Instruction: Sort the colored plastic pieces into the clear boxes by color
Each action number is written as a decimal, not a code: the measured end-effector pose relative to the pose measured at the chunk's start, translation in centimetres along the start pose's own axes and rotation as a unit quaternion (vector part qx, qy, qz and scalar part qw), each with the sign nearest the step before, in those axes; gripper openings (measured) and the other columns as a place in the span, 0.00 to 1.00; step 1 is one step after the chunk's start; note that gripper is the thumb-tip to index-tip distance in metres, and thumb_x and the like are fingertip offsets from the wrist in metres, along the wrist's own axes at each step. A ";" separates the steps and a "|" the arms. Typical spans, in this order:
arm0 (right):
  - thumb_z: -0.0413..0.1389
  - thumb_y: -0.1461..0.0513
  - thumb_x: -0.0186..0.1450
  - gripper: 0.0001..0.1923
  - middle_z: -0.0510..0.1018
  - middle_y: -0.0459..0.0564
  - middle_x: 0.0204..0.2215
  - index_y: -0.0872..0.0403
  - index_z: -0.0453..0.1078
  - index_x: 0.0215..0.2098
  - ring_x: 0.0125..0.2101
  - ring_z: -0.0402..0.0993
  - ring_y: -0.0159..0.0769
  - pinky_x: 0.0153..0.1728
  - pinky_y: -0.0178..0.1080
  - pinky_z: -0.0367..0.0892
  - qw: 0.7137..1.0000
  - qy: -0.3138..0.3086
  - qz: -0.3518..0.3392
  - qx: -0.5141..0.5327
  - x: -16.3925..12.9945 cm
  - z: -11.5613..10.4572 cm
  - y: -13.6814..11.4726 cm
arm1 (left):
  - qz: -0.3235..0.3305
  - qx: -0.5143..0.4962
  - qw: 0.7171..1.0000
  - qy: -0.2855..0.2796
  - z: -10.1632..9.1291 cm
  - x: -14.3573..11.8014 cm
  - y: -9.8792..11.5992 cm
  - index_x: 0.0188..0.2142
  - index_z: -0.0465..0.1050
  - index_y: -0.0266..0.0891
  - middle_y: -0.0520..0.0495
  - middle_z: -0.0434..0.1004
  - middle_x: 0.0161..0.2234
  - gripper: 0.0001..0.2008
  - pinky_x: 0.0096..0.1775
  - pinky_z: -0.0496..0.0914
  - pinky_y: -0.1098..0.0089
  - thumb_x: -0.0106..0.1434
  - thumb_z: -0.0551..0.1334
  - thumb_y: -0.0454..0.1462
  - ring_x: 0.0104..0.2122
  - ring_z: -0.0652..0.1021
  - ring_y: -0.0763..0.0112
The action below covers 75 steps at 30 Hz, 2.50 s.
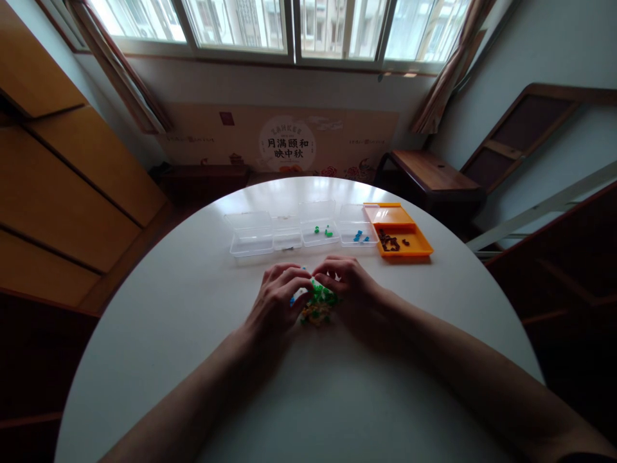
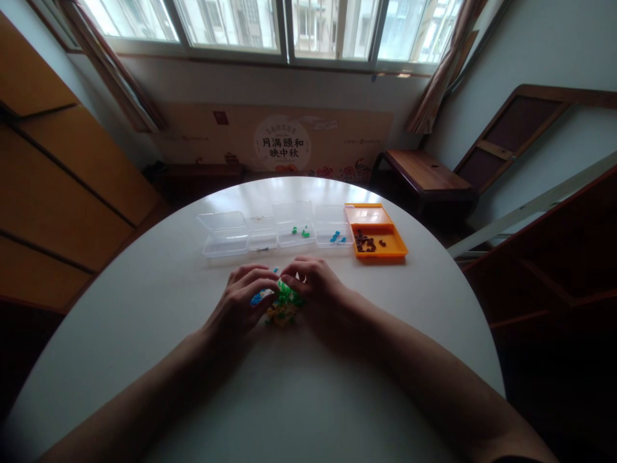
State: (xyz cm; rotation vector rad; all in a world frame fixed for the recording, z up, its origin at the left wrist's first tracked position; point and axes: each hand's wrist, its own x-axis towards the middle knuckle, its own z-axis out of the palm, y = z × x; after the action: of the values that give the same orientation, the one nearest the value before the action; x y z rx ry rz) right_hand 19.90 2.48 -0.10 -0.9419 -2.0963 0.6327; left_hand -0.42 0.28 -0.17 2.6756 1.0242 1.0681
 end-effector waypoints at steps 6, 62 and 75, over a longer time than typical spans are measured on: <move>0.54 0.60 0.65 0.10 0.73 0.45 0.24 0.57 0.75 0.31 0.23 0.65 0.26 0.26 0.29 0.59 0.998 -0.023 -0.001 0.064 0.2 0.3 -0.6 | -0.018 0.052 0.996 0.063 0.0 0.1 -0.1 0.33 0.72 0.41 0.50 0.77 0.31 0.01 0.46 0.64 0.62 0.62 0.62 0.35 0.39 0.73 0.66; 0.57 0.67 0.62 0.08 0.74 0.51 0.37 0.53 0.76 0.38 0.35 0.70 0.33 0.37 0.35 0.62 0.986 -0.087 -0.035 -0.139 3.6 1.5 1.4 | -0.211 -0.011 0.965 0.154 -0.3 0.1 -0.9 0.33 0.73 0.39 0.50 0.75 0.31 0.05 0.41 0.68 0.64 0.59 0.59 0.33 0.36 0.73 0.65; 0.54 0.70 0.62 0.06 0.75 0.49 0.31 0.57 0.72 0.33 0.30 0.68 0.29 0.32 0.32 0.61 0.995 -0.052 0.013 -0.083 2.3 0.7 0.5 | -0.200 -0.002 0.970 0.138 -0.3 0.3 -0.8 0.31 0.73 0.40 0.50 0.77 0.31 0.04 0.43 0.67 0.63 0.59 0.59 0.33 0.36 0.73 0.64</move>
State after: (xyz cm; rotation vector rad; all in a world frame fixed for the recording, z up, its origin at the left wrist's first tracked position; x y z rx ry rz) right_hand 18.47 4.52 0.11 -1.0491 -2.2592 0.5370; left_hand -0.92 1.05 -0.03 2.2092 1.5222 1.3627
